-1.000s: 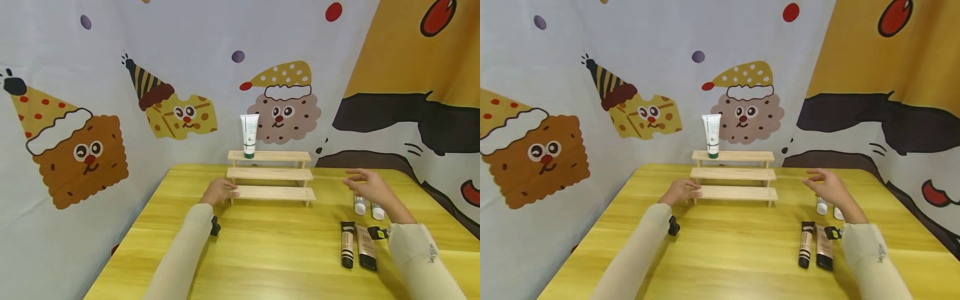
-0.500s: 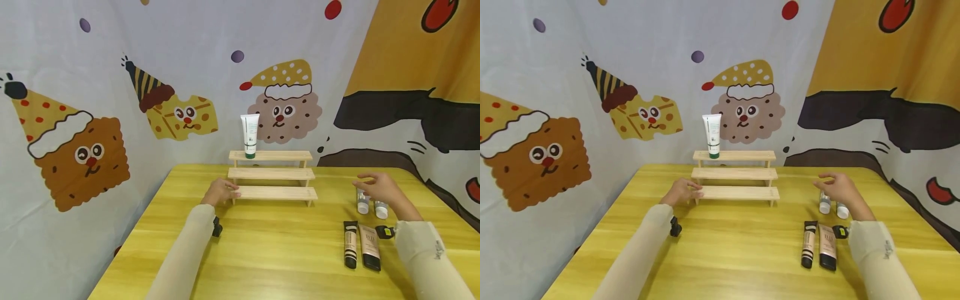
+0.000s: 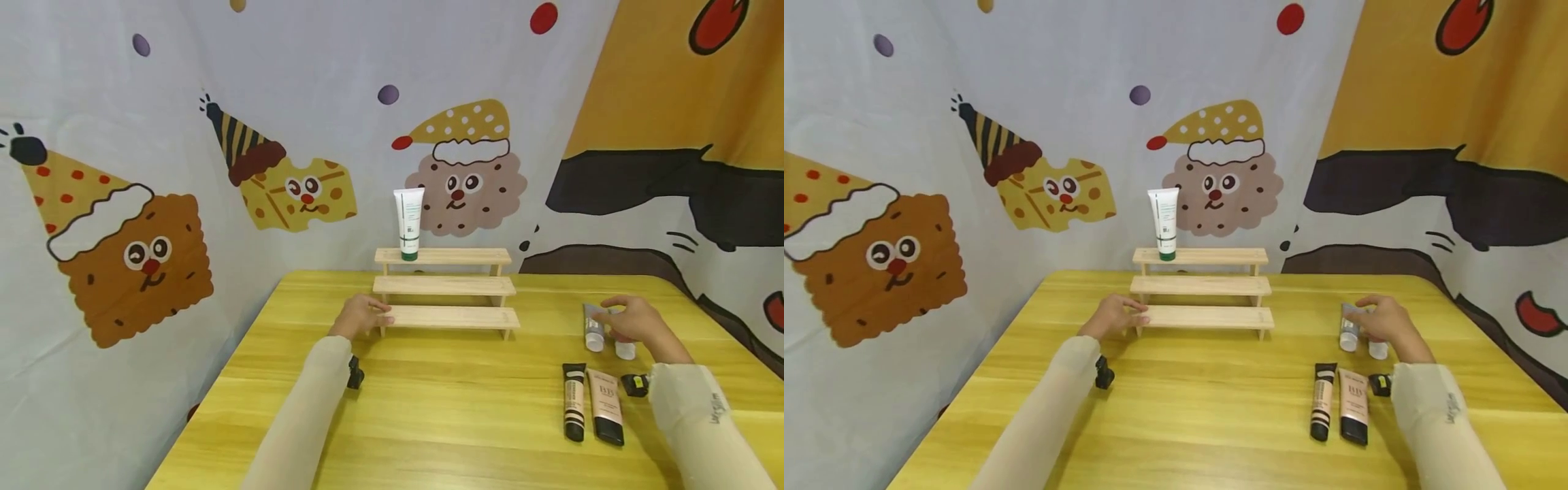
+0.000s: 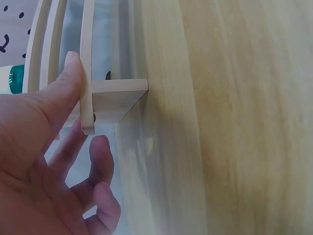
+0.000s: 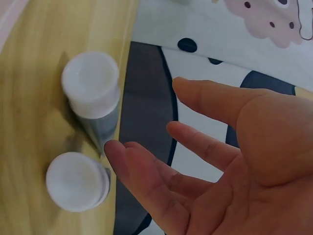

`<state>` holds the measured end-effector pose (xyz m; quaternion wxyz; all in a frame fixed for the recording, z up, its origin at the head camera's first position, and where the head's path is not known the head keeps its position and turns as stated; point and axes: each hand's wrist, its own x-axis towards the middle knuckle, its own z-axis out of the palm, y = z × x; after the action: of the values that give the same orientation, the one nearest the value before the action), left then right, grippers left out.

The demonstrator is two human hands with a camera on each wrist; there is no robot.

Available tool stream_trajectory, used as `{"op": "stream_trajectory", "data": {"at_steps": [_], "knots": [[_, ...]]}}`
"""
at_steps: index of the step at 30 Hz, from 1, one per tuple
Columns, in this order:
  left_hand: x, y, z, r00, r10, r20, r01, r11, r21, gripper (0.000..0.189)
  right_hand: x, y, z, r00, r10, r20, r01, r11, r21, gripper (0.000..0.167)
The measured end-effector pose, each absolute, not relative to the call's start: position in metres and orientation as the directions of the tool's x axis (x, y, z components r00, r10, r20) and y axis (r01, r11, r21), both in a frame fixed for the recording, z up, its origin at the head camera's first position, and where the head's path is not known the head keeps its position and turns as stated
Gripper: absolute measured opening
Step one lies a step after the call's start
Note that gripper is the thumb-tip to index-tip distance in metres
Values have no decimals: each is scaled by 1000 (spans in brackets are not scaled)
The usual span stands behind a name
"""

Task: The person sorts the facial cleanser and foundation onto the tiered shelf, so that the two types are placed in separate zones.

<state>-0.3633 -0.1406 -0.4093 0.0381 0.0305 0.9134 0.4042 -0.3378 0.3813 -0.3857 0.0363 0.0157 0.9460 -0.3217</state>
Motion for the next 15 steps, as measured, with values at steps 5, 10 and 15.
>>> {"op": "stream_trajectory", "data": {"at_steps": [5,10,15], "knots": [[-363,-142,-409,-996,73,-49,12,663,749,26,-342,387,-393,-998,13,-65,50,790,-611,70],[-364,-141,-411,-996,73,-46,13,657,754,25,-341,386,-397,-999,2,-50,31,792,-610,63],[-364,-140,-414,-996,71,-59,3,669,743,27,-344,385,-399,-998,-19,-63,19,830,-557,59]]}}
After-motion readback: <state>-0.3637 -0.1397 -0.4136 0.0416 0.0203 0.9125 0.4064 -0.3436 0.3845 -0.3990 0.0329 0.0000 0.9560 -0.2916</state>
